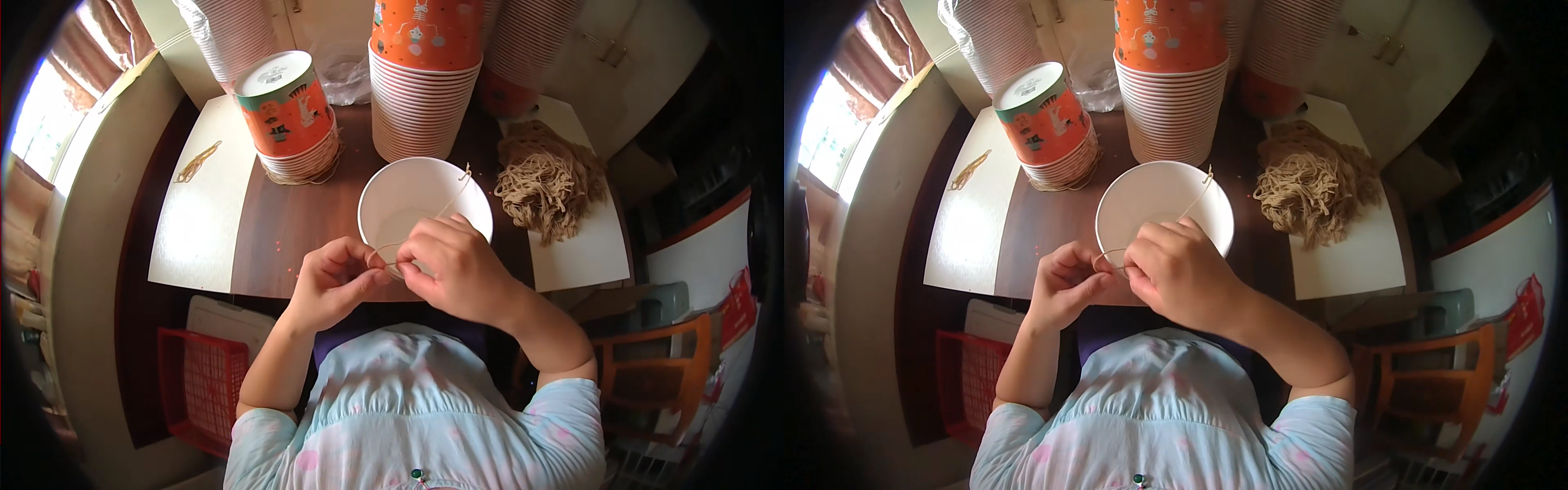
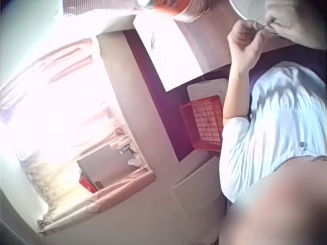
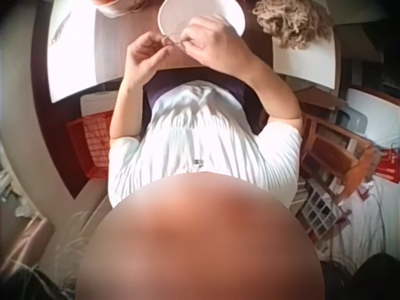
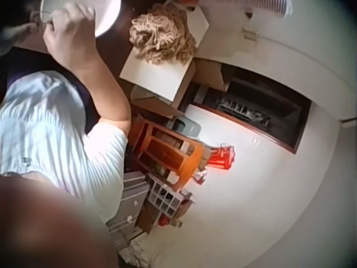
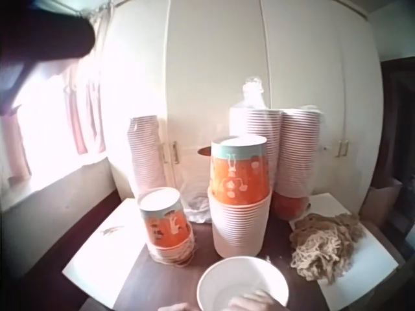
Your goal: Attaching rubber bands to paper cups for packaging or assembly.
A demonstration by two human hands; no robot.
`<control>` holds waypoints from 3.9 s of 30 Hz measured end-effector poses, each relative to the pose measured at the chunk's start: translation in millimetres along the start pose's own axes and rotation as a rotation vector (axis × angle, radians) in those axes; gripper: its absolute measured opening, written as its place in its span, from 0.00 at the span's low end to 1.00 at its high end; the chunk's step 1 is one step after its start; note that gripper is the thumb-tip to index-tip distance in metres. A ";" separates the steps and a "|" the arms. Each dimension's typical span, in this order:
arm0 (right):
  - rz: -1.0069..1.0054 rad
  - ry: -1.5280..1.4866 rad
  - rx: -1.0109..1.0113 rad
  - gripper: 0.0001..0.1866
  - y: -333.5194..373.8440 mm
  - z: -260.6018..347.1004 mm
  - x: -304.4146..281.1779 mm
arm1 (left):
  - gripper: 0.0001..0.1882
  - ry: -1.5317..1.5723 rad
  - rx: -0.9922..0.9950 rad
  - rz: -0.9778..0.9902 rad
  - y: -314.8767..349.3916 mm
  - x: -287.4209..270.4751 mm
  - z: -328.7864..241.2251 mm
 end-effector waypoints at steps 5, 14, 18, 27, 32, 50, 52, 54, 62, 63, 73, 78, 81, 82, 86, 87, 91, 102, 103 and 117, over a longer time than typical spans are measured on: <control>-0.057 0.166 0.127 0.08 17.1 29.8 -0.5 | 0.06 -0.677 0.285 -0.191 19.7 0.2 -24.1; -0.221 0.259 0.170 0.09 30.6 38.4 12.2 | 0.08 -0.997 0.764 -0.309 41.6 16.6 -39.1; -0.255 0.259 0.130 0.10 33.2 30.2 21.1 | 0.06 -0.534 0.350 -0.423 34.7 -9.5 -10.2; -0.296 0.271 0.160 0.11 38.6 10.9 56.3 | 0.03 -0.063 0.190 -0.498 35.0 -32.3 23.7; -0.339 -0.076 0.310 0.10 33.9 -1.1 70.5 | 0.03 0.023 0.146 -0.553 35.4 -41.9 27.5; -0.280 -1.597 1.243 0.12 63.1 -30.4 137.8 | 0.07 -0.058 0.284 -0.539 40.1 -40.2 15.8; -0.315 -1.608 1.250 0.11 62.9 -27.2 137.2 | 0.08 -0.293 0.394 -0.554 43.3 -42.4 12.7; -0.348 -1.619 1.258 0.10 64.6 -26.2 137.3 | 0.12 -0.572 0.517 -0.571 46.6 -38.2 5.6; -0.417 -1.500 1.248 0.09 71.6 -27.6 140.3 | 0.12 -0.860 0.746 -0.564 49.6 -22.1 -16.0; -0.415 -1.501 1.248 0.09 71.3 -27.2 140.1 | 0.11 -0.869 0.740 -0.555 49.7 -21.8 -16.0; -0.254 -1.525 1.313 0.10 68.3 -32.9 141.0 | 0.11 -0.811 0.696 -0.466 50.0 -32.9 -18.1; -0.302 -1.353 1.287 0.12 71.8 -43.0 132.4 | 0.09 -0.672 0.529 -0.506 49.9 -48.9 -9.2; -0.255 -1.298 1.282 0.12 68.3 -40.3 131.4 | 0.09 -0.704 0.516 -0.480 47.8 -44.3 -13.4; -0.222 -1.370 1.292 0.12 66.5 -35.9 136.0 | 0.09 -0.703 0.516 -0.478 46.4 -44.6 -13.0; -0.190 -1.473 1.271 0.12 57.5 -26.2 141.8 | 0.09 -0.704 0.550 -0.438 44.4 -42.2 -15.2; -0.202 -1.497 1.268 0.12 55.1 -25.1 141.7 | 0.09 -0.696 0.517 -0.437 43.8 -43.0 -15.0; -0.217 -1.638 1.297 0.12 68.4 -38.7 154.6 | 0.09 -0.632 0.465 -0.492 45.6 -55.0 -9.9; -0.220 -0.703 0.812 0.12 43.3 -39.1 94.8 | 0.06 -0.423 0.303 -0.556 40.1 -66.5 2.2; -0.279 -0.369 0.617 0.11 37.9 -31.1 77.5 | 0.06 -0.425 0.303 -0.560 39.4 -65.5 2.4; -0.366 0.233 -0.049 0.12 16.9 9.5 65.2 | 0.05 -0.499 0.264 -0.491 36.6 -64.1 1.6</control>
Point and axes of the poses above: each hand's wrist, its own y-axis away from the middle knuckle, its own x-axis out of the palm, z = x × y, the point moved 7 cm from there along -y, towards the middle knuckle, and after that the axes turned 10 degrees about -z, right-handed, at the moved point
